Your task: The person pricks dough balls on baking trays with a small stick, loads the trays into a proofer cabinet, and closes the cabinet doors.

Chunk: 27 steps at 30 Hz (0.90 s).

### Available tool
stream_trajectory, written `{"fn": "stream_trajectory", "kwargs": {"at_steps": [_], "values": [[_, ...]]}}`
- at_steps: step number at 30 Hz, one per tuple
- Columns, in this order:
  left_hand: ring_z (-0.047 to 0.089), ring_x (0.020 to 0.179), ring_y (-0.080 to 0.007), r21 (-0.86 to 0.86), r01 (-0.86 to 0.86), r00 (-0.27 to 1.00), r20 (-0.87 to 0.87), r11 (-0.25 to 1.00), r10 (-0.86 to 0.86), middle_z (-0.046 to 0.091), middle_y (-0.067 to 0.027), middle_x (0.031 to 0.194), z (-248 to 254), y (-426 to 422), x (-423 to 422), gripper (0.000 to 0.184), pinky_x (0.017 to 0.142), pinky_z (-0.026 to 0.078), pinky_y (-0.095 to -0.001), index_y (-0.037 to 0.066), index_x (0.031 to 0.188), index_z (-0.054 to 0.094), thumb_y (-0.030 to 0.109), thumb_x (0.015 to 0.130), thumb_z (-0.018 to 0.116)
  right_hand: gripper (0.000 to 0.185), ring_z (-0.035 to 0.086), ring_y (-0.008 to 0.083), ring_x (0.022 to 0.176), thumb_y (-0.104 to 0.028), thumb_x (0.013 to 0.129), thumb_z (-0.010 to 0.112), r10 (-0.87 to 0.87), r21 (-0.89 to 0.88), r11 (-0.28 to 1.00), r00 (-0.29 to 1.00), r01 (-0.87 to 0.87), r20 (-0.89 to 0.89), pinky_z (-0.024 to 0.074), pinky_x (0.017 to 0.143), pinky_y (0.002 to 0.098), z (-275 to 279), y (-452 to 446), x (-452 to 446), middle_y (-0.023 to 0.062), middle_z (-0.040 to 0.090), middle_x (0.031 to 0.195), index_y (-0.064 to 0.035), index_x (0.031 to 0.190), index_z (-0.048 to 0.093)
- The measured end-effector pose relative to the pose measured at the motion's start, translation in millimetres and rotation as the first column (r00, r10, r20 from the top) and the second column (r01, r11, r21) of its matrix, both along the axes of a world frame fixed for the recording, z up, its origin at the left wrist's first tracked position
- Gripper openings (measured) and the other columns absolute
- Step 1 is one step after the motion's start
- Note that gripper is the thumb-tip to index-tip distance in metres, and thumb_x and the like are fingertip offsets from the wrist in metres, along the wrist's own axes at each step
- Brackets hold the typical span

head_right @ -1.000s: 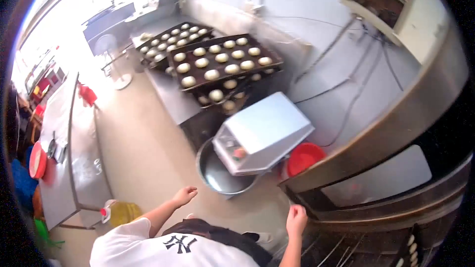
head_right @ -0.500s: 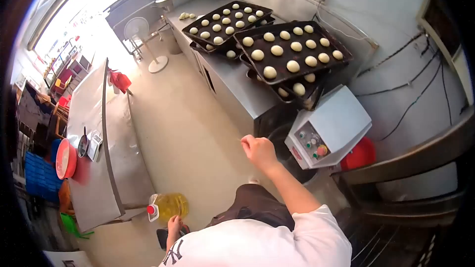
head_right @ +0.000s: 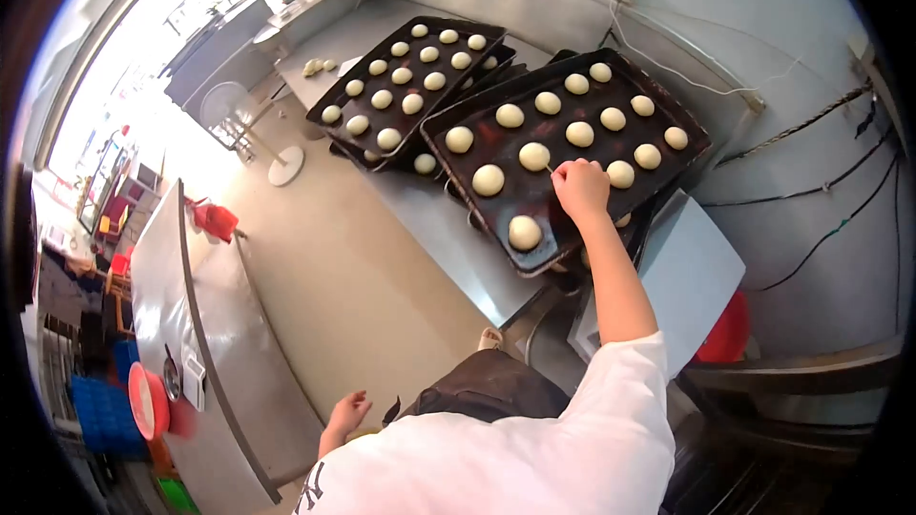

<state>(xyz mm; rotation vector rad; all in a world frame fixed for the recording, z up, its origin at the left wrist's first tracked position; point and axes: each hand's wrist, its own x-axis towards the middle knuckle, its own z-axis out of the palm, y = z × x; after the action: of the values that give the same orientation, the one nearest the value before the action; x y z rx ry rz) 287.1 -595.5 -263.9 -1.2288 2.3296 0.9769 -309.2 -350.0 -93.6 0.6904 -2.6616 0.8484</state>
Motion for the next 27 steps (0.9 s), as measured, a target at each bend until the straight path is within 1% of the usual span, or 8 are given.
{"fn": "stream_trajectory", "kwargs": {"at_steps": [2, 4, 6, 11, 20, 24, 26, 27], "values": [[0.063, 0.104, -0.0306, 0.047, -0.163, 0.976, -0.141, 0.986, 0.168, 0.065, -0.0162, 0.115, 8, -30, -36, 0.047, 0.089, 0.050, -0.0396, 0.005, 0.123, 0.058, 0.032, 0.085, 0.066, 0.015, 0.060, 0.0296, 0.082, -0.028, 0.079, 0.068, -0.029, 0.267, 0.961, 0.986, 0.073, -0.164, 0.0483, 0.070, 0.0445, 2, -9, -15, 0.0072, 0.065, 0.077, -0.0139, 0.074, 0.073], [0.064, 0.101, -0.0315, 0.033, -0.202, 0.963, -0.176, 0.979, 0.205, 0.066, -0.0158, 0.113, 0, -49, -58, 0.045, 0.086, 0.051, -0.0402, 0.006, 0.122, 0.059, 0.031, 0.086, 0.066, 0.011, 0.059, 0.0284, 0.086, -0.027, 0.076, 0.070, -0.077, 0.361, 0.925, 0.990, 0.114, -0.115, 0.0471, 0.072, 0.0433, 3, -14, -24, 0.0054, 0.065, 0.080, -0.0174, 0.071, 0.073], [0.065, 0.098, -0.0313, -0.159, -0.047, 0.997, -0.065, 0.986, 0.037, 0.067, -0.0160, 0.111, -3, -61, -79, 0.045, 0.085, 0.051, -0.0397, 0.005, 0.122, 0.059, 0.031, 0.086, 0.065, 0.011, 0.058, 0.0282, 0.086, -0.027, 0.076, 0.070, -0.085, 0.377, 0.919, 0.993, 0.112, -0.087, 0.0471, 0.072, 0.0433, -1, -18, -31, 0.0052, 0.065, 0.080, -0.0176, 0.072, 0.074], [0.065, 0.102, -0.0314, 0.151, 0.183, 0.980, 0.056, 0.971, -0.194, 0.065, -0.0155, 0.117, -33, -88, -128, 0.046, 0.089, 0.051, -0.0395, 0.008, 0.123, 0.060, 0.034, 0.085, 0.065, 0.012, 0.058, 0.0291, 0.084, -0.024, 0.074, 0.069, -0.090, 0.263, 0.958, 0.992, 0.112, -0.094, 0.0463, 0.070, 0.0442, -6, -34, -36, 0.0046, 0.065, 0.079, -0.0138, 0.069, 0.072], [0.062, 0.108, -0.0306, 0.058, 0.649, 0.758, 0.032, 0.759, -0.651, 0.064, -0.0137, 0.118, 2, -195, -313, 0.048, 0.091, 0.049, -0.0403, 0.010, 0.125, 0.059, 0.039, 0.087, 0.062, 0.009, 0.059, 0.0264, 0.085, -0.022, 0.071, 0.068, -0.311, 0.468, 0.832, 0.949, 0.297, -0.049, 0.0442, 0.073, 0.0405, 18, -56, -14, 0.0052, 0.065, 0.078, -0.0154, 0.069, 0.073], [0.064, 0.105, -0.0260, 0.303, 0.657, 0.739, -0.074, 0.691, -0.670, 0.066, -0.0147, 0.116, 55, -209, -411, 0.044, 0.089, 0.050, -0.0359, 0.006, 0.122, 0.061, 0.036, 0.089, 0.061, 0.013, 0.059, 0.0244, 0.086, -0.025, 0.074, 0.066, -0.401, 0.585, 0.760, 0.913, 0.284, 0.079, 0.0452, 0.072, 0.0397, 23, -75, -19, 0.0050, 0.066, 0.080, -0.0152, 0.070, 0.074], [0.063, 0.105, -0.0238, 0.521, 0.615, 0.787, -0.367, 0.592, -0.495, 0.064, -0.0118, 0.119, 63, -213, -444, 0.042, 0.090, 0.049, -0.0342, 0.004, 0.126, 0.056, 0.032, 0.094, 0.057, 0.013, 0.059, 0.0250, 0.087, -0.024, 0.075, 0.066, -0.455, 0.567, 0.740, 0.890, 0.362, 0.025, 0.0457, 0.071, 0.0394, 19, -77, -17, 0.0053, 0.065, 0.080, -0.0140, 0.070, 0.073], [0.063, 0.105, -0.0238, 0.524, 0.629, 0.775, -0.366, 0.574, -0.515, 0.064, -0.0118, 0.119, 79, -208, -461, 0.042, 0.090, 0.049, -0.0342, 0.004, 0.126, 0.056, 0.032, 0.094, 0.057, 0.012, 0.059, 0.0256, 0.086, -0.022, 0.075, 0.066, -0.460, 0.519, 0.759, 0.888, 0.392, 0.003, 0.0461, 0.072, 0.0401, 24, -74, -10, 0.0055, 0.063, 0.080, -0.0131, 0.070, 0.072]]}}
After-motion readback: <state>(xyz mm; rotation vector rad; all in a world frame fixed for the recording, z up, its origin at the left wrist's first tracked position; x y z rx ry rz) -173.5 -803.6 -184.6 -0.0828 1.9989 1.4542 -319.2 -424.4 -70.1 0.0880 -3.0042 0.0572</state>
